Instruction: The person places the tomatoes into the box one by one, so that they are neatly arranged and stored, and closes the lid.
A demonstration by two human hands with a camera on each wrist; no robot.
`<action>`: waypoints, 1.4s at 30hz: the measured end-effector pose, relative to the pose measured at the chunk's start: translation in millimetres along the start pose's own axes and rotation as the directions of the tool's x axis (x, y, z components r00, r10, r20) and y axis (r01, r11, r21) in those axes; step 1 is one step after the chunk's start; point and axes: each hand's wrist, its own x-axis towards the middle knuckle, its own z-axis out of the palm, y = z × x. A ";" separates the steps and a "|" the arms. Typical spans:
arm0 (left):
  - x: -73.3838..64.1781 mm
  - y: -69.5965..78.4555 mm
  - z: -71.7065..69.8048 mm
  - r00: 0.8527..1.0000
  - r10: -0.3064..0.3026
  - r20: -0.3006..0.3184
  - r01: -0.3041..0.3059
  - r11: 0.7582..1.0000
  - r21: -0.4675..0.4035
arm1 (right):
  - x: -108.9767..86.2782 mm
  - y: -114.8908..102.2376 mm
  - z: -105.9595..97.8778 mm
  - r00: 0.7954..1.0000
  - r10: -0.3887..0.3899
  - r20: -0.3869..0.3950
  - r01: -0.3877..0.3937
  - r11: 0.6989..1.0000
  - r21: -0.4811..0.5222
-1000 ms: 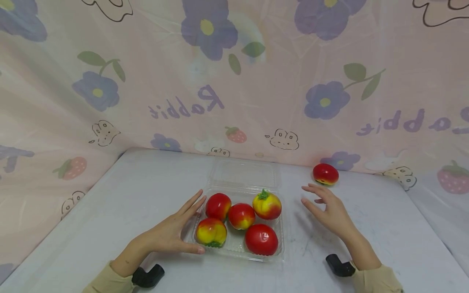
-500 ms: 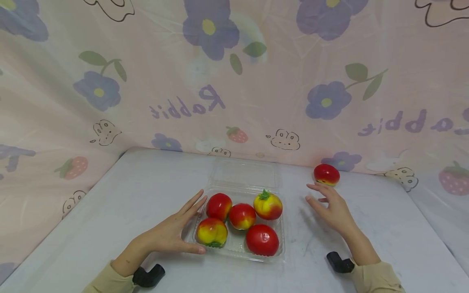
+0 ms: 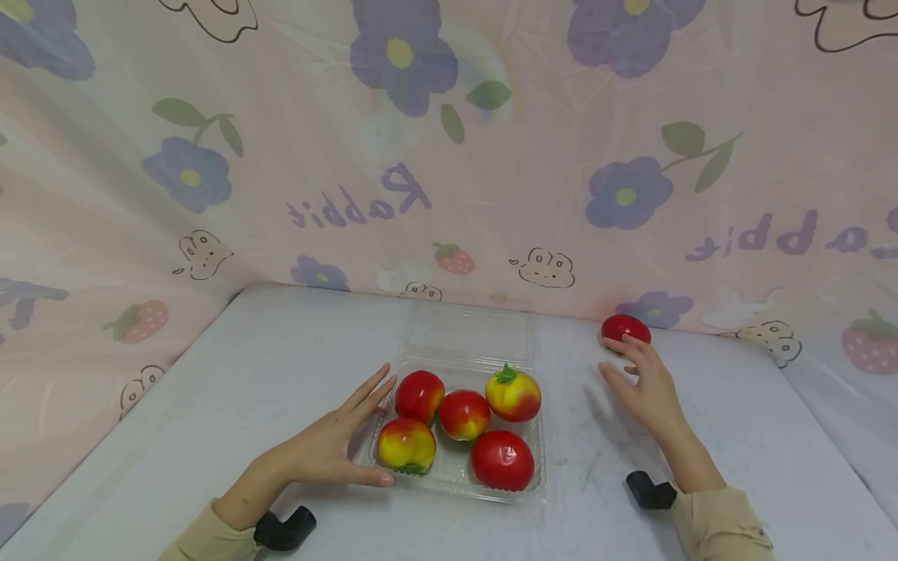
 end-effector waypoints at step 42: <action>0.9 -0.5 -0.3 1.000 -0.007 0.009 0.007 1.000 0.010 | 43.9 33.3 3.7 0.990 0.136 0.049 -0.130 0.986 -0.107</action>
